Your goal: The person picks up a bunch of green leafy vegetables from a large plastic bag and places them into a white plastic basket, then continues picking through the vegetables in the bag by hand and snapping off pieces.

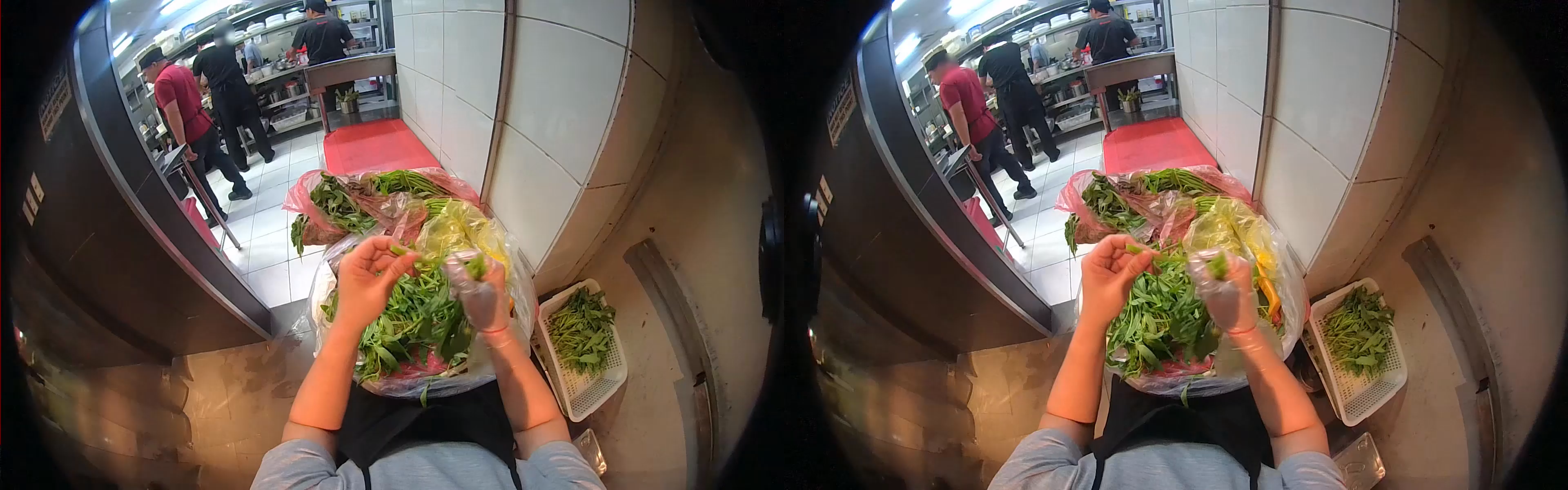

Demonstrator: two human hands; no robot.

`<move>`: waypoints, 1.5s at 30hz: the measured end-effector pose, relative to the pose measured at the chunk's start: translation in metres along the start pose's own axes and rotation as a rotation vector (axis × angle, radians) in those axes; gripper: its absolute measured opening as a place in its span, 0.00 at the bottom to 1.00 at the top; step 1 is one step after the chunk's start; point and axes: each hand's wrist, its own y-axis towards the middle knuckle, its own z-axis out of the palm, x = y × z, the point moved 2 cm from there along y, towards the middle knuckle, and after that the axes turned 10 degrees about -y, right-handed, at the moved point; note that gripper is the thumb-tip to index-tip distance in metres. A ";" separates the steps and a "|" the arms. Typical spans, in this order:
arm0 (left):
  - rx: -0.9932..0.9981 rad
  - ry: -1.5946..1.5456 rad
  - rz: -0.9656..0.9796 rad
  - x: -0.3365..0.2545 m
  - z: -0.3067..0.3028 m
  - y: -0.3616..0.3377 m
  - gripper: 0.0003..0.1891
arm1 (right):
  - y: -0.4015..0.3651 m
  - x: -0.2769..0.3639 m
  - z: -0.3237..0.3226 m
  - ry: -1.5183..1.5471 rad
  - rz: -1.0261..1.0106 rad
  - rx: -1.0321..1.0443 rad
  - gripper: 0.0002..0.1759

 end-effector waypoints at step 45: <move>-0.096 0.858 -0.142 -0.107 -0.099 0.008 0.06 | -0.040 -0.050 0.002 0.250 0.337 0.318 0.10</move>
